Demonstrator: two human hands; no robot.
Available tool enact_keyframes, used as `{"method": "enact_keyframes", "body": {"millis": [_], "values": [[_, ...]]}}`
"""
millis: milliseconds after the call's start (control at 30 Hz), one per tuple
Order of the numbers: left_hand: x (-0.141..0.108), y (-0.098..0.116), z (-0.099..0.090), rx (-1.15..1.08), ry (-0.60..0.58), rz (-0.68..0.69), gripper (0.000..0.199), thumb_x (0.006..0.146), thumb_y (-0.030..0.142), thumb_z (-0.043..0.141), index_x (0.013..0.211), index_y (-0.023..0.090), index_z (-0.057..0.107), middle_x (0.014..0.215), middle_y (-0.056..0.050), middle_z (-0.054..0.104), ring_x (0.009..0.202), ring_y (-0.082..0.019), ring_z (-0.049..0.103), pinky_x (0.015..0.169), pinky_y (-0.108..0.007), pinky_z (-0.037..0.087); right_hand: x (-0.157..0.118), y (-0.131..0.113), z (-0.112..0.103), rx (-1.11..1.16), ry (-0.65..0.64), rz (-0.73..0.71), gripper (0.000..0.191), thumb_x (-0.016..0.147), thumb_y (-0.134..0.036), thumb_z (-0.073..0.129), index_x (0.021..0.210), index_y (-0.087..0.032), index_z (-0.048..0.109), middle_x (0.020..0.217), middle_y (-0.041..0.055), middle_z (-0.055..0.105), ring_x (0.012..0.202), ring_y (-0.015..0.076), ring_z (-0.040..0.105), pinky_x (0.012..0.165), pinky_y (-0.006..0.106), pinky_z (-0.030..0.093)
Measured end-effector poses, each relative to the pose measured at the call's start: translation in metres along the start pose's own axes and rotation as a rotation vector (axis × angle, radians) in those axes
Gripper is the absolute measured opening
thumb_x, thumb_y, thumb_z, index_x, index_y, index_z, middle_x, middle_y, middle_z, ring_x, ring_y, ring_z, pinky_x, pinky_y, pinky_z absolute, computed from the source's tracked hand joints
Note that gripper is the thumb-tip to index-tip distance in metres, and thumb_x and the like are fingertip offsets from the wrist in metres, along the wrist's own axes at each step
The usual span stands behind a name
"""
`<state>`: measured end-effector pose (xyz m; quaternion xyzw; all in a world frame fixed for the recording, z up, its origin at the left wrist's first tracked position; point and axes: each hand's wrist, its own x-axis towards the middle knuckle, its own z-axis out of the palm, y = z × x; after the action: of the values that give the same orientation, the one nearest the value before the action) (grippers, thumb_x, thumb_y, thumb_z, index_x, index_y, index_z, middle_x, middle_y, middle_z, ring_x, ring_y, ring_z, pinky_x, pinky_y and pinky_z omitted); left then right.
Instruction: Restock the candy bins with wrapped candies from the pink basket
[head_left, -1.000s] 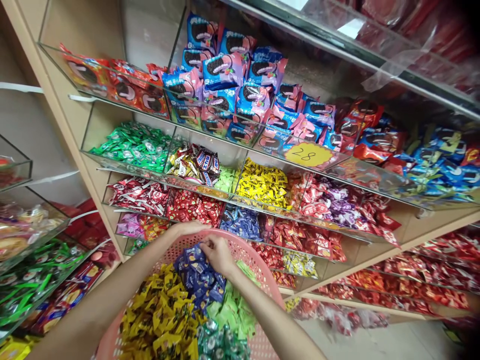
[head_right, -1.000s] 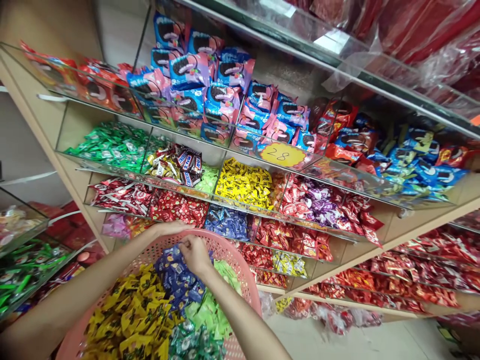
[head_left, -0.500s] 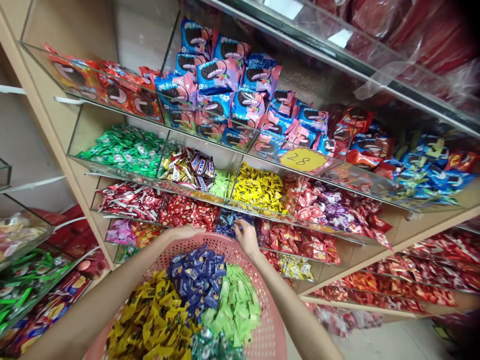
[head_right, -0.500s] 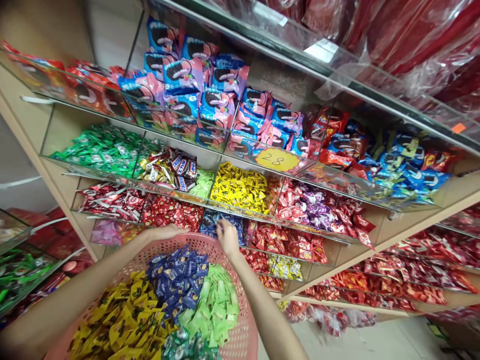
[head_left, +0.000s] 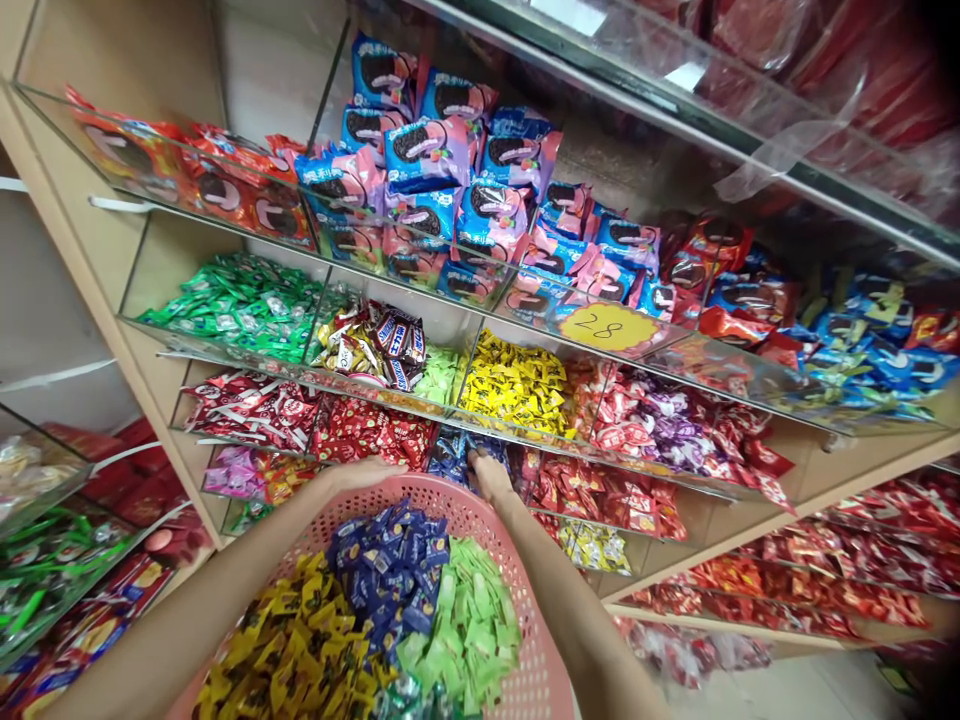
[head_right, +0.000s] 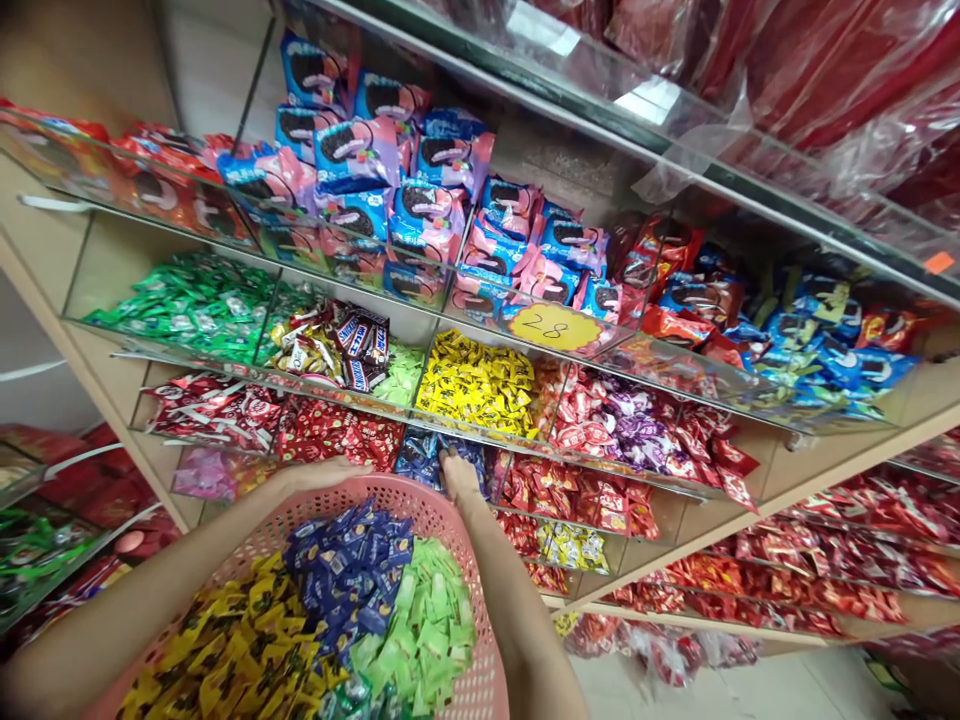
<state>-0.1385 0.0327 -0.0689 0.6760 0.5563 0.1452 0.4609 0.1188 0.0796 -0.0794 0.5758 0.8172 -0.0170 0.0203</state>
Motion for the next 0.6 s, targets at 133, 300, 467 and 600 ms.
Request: {"method": "enact_keyframes", "body": {"millis": [133, 300, 467, 600], "values": [[0.002, -0.003, 0.0, -0.021, -0.022, -0.001, 0.055, 0.065, 0.066, 0.04, 0.072, 0.018, 0.065, 0.069, -0.001, 0.063, 0.073, -0.019, 0.054, 0.07, -0.025, 0.038, 0.001, 0.002, -0.002, -0.072, -0.022, -0.038, 0.03, 0.079, -0.019, 0.047, 0.108, -0.022, 0.043, 0.116, 0.0092, 0.044, 0.085, 0.0165, 0.057, 0.069, 0.026, 0.039], [0.0, 0.001, -0.001, -0.035, 0.011, 0.015, 0.055, 0.063, 0.067, 0.043, 0.073, 0.017, 0.065, 0.078, -0.002, 0.064, 0.08, -0.02, 0.053, 0.073, -0.025, 0.037, -0.004, 0.005, -0.004, -0.128, -0.008, -0.07, 0.027, 0.081, -0.012, 0.04, 0.106, -0.021, 0.045, 0.116, 0.0099, 0.044, 0.088, 0.0166, 0.056, 0.07, 0.025, 0.04], [-0.004, 0.01, 0.0, -0.035, -0.016, 0.004, 0.056, 0.063, 0.067, 0.041, 0.068, 0.015, 0.062, 0.07, -0.001, 0.062, 0.072, -0.018, 0.051, 0.069, -0.025, 0.036, -0.013, 0.011, -0.009, -0.152, 0.023, -0.061, 0.028, 0.081, -0.009, 0.037, 0.105, -0.02, 0.046, 0.113, 0.0101, 0.045, 0.092, 0.0164, 0.053, 0.07, 0.023, 0.039], [-0.004, 0.008, 0.0, 0.003, -0.014, 0.023, 0.056, 0.065, 0.067, 0.039, 0.07, 0.016, 0.062, 0.073, -0.001, 0.062, 0.075, -0.019, 0.051, 0.07, -0.024, 0.036, -0.024, 0.019, -0.013, -0.075, 0.099, -0.037, 0.02, 0.085, -0.018, 0.035, 0.099, -0.021, 0.048, 0.106, 0.0073, 0.048, 0.083, 0.0138, 0.055, 0.065, 0.021, 0.038]]}}
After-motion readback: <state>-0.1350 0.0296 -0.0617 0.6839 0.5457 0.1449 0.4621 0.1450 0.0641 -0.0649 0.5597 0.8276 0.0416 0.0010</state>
